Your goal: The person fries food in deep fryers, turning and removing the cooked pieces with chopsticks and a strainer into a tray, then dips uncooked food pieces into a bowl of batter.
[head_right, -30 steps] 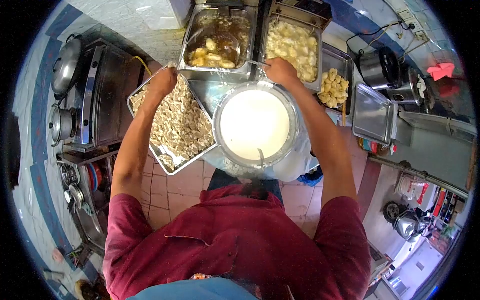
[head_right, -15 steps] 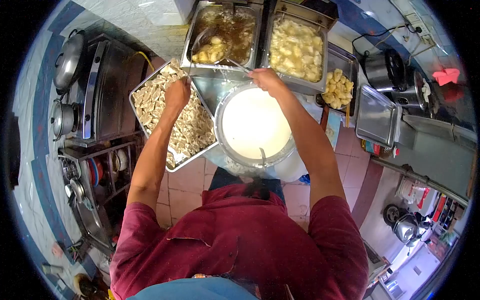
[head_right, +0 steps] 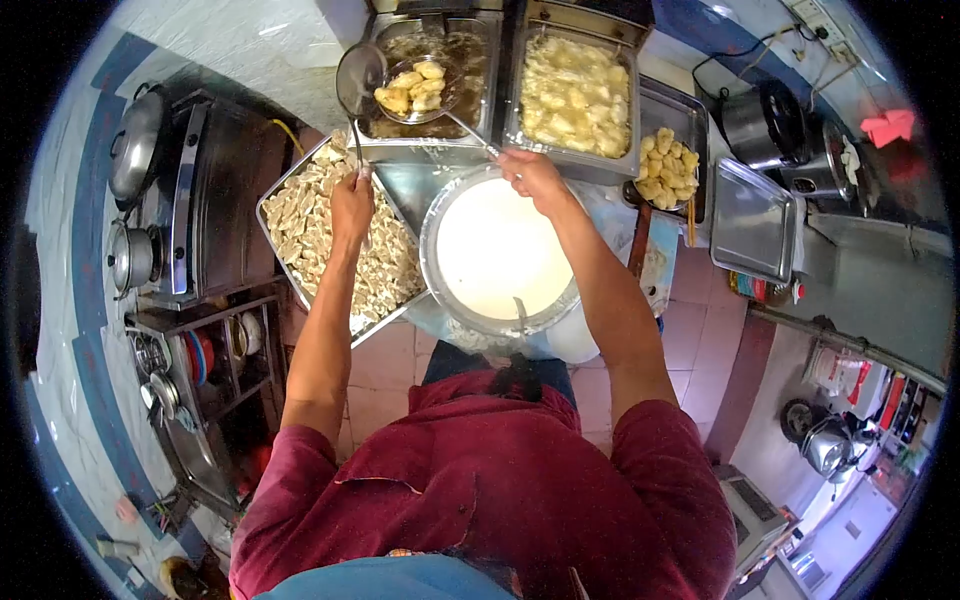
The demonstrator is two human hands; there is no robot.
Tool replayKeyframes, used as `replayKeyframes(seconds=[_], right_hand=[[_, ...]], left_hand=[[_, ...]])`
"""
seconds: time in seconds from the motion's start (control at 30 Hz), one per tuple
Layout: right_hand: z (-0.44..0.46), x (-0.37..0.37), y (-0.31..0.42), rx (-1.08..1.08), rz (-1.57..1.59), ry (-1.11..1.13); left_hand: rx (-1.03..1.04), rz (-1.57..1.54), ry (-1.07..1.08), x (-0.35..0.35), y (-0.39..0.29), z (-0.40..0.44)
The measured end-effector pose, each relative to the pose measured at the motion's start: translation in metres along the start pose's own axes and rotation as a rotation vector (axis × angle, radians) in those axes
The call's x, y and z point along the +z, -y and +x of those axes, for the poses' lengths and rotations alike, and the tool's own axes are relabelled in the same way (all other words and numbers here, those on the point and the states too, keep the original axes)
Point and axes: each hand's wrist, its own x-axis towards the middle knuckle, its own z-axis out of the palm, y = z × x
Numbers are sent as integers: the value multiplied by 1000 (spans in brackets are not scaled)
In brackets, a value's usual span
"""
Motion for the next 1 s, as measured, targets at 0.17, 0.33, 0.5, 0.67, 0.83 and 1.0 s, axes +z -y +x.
replayKeyframes(seconds=[0.17, 0.33, 0.5, 0.67, 0.83, 1.0], right_hand=[[-7, 1, -3, -41, -42, -36], [-3, 1, -20, -75, 19, -38], [4, 2, -26, -67, 24, -40], [9, 4, -26, -69, 53, -33], [-4, -11, -17, -97, 98, -3], [-54, -72, 2, -183, 200, -55]], left_hand=[[-117, -219, 116, 25, 8, -12], [-282, -578, 219, 40, -10, -24], [-422, -769, 362, 46, -8, -14], [-437, -829, 383, 48, -8, -9], [-458, -844, 349, 52, 1, -4], [-429, -804, 335, 55, 2, -4]])
